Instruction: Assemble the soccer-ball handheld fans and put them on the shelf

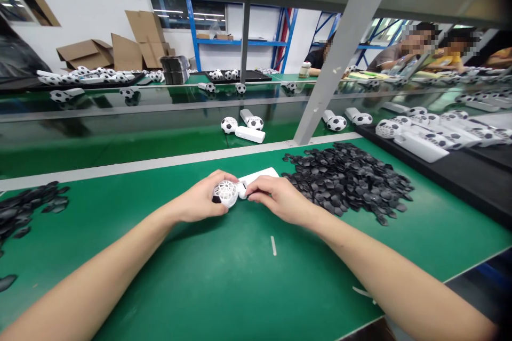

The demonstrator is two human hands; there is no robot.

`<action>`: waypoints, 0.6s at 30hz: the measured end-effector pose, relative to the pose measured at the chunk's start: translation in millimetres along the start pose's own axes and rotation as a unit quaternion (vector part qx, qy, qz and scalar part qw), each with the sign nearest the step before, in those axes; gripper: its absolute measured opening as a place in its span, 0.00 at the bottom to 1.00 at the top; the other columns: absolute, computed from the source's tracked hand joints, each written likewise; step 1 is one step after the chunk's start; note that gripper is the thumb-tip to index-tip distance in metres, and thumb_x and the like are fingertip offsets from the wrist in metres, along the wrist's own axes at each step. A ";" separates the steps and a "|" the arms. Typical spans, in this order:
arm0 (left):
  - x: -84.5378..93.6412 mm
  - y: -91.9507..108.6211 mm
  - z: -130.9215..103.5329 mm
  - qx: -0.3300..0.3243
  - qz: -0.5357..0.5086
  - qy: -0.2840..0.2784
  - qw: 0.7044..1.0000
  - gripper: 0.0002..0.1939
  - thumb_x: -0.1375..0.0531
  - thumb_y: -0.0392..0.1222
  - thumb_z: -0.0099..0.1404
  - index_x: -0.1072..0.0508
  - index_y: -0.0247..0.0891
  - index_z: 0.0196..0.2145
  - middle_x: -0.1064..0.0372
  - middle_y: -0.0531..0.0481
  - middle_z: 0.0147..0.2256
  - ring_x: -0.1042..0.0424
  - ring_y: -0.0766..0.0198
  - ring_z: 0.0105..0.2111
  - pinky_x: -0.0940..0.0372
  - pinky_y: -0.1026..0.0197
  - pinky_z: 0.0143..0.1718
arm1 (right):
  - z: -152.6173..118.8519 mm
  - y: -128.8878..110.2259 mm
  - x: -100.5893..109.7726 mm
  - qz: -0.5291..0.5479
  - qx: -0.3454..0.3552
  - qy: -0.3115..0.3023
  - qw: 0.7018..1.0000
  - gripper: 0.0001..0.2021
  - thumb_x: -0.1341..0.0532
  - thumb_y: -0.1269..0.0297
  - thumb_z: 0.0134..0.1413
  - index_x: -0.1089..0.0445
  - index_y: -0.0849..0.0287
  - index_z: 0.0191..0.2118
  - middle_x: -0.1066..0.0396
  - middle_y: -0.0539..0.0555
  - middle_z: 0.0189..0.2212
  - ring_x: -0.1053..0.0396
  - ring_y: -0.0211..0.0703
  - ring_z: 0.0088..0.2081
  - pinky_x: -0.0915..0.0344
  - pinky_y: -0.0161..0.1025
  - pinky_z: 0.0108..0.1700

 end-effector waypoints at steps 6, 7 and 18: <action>-2.9 1.4 -0.2 -0.009 0.029 0.031 0.999 0.22 0.41 0.36 0.49 0.38 0.40 0.44 0.41 0.50 0.42 0.37 0.60 0.40 0.39 0.60 0.38 | 6.7 -0.2 -15.5 0.056 0.093 0.034 0.993 0.03 0.38 0.73 0.48 0.29 0.58 0.29 0.30 0.49 0.29 0.34 0.37 0.33 0.38 0.35 0.38; -3.4 2.0 -0.2 -0.009 0.033 0.040 0.999 0.22 0.40 0.38 0.48 0.38 0.40 0.43 0.41 0.50 0.42 0.37 0.59 0.40 0.39 0.59 0.39 | 8.5 1.8 -17.3 0.062 0.094 0.035 0.993 0.03 0.37 0.73 0.48 0.30 0.59 0.28 0.30 0.48 0.27 0.34 0.36 0.32 0.38 0.34 0.37; -8.5 7.8 -0.9 -0.069 0.062 0.122 0.988 0.16 0.43 0.34 0.49 0.35 0.39 0.39 0.39 0.50 0.38 0.37 0.57 0.41 0.40 0.55 0.42 | 20.9 8.5 -23.2 -0.019 0.048 0.022 0.998 0.08 0.33 0.71 0.42 0.35 0.60 0.24 0.36 0.46 0.24 0.39 0.34 0.26 0.43 0.31 0.29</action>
Point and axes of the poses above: each hand's wrist, its own z-axis towards the middle knuckle, its own x-axis out of the back of the hand, y = z × x, the point moved 6 cm from there along z, towards the middle knuckle
